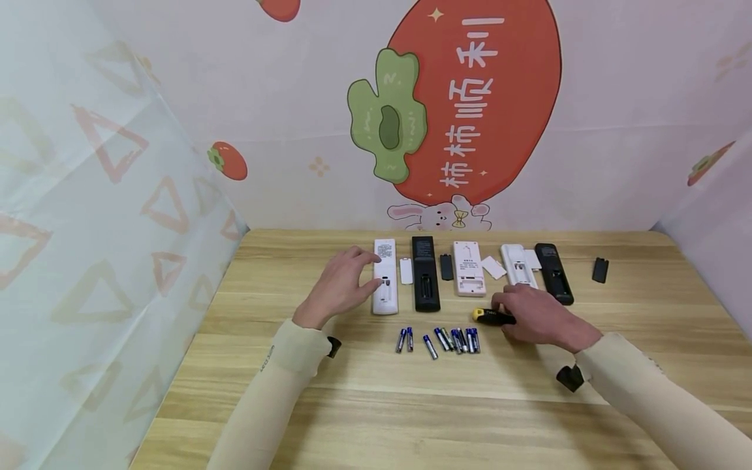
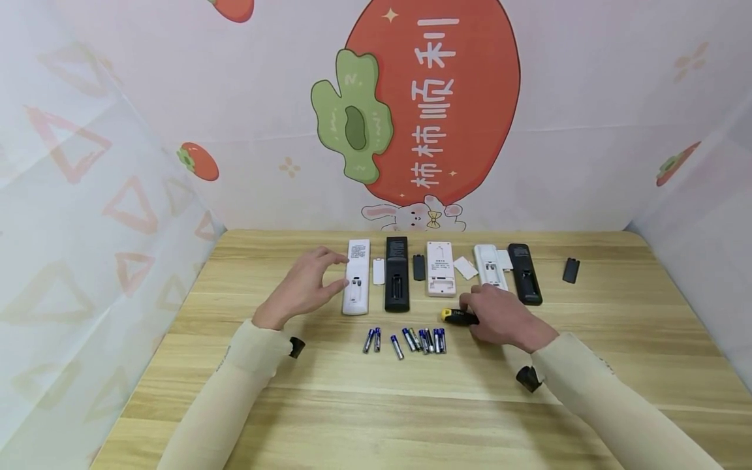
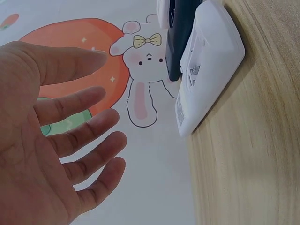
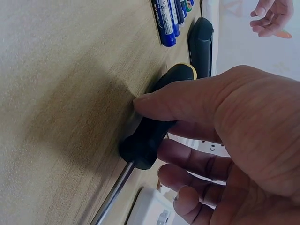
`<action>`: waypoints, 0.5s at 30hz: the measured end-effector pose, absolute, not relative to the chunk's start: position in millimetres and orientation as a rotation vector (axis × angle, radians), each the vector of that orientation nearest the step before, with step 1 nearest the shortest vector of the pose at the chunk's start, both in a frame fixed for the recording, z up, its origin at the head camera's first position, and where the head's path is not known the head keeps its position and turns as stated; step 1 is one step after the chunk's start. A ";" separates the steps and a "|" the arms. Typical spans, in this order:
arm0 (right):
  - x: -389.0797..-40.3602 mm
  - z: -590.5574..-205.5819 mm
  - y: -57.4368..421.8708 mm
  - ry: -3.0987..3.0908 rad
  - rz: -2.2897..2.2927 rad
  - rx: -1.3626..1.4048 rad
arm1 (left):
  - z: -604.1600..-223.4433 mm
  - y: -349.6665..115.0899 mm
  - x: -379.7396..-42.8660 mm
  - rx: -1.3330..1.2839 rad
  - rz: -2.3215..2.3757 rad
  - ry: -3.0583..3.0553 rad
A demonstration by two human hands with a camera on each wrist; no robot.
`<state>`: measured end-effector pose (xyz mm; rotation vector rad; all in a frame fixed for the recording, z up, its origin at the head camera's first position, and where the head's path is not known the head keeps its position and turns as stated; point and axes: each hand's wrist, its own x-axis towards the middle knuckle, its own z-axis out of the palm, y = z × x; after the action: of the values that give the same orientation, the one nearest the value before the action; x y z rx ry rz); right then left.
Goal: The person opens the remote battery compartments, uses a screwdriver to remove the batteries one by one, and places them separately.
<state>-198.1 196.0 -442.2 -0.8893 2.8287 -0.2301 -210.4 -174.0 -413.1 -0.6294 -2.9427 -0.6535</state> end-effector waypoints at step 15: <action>-201.8 -446.7 201.8 2.849 -0.218 -0.867 | -413.9 -171.5 -210.9 -0.635 -0.657 -2.945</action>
<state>-201.8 201.8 -446.7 -0.8667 2.8488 -0.2180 -210.9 -171.5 -413.9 -0.6350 -2.9448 -0.6565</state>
